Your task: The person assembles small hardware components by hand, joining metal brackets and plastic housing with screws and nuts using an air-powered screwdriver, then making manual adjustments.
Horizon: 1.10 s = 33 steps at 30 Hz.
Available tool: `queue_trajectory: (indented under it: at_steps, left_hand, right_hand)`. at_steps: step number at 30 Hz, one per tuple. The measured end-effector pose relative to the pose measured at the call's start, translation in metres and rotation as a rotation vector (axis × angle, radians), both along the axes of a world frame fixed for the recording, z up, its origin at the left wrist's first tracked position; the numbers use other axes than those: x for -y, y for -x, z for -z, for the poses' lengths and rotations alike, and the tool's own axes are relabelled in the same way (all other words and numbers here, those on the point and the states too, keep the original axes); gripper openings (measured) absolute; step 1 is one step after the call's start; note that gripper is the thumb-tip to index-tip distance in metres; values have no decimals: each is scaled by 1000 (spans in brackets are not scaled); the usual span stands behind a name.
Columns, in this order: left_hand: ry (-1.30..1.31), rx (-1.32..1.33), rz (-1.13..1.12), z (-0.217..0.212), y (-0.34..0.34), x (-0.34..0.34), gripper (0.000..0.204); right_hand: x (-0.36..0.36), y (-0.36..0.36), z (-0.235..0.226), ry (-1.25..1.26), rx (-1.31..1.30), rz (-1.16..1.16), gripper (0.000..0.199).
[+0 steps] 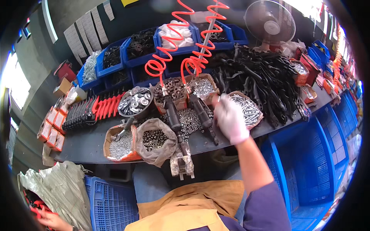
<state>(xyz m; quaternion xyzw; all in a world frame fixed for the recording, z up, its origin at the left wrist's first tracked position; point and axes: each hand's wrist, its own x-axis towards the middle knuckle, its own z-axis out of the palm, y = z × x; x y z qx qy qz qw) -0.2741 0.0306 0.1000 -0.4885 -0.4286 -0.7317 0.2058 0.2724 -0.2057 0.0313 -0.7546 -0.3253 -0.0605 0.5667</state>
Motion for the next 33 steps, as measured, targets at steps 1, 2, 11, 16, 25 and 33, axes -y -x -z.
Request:
queue_trajectory:
  at_steps: [1,2,11,16,25,33]
  left_hand:
    - [292,144,349,3,-20,4,49]
    - [207,-100,461,12,-12,-28,37]
    - [1068,-182,1281,106,-246,-74,65]
    - [859,-691,802,102,-258,-58,43]
    - [1269,310,2240,85,-306,24,61]
    - [611,706,1628,68,-315,5,53]
  right_hand:
    - [0,-43,-11,114,215,151,25]
    - [11,-98,-5,251,227,261,26]
    - [-81,-229,36,932,-80,676,48]
    - [-41,-154,-42,1155,14,434,50]
    - [-40,65,-60,753,382,-143,26]
    - [-133,85,45,685,555,-348,16]
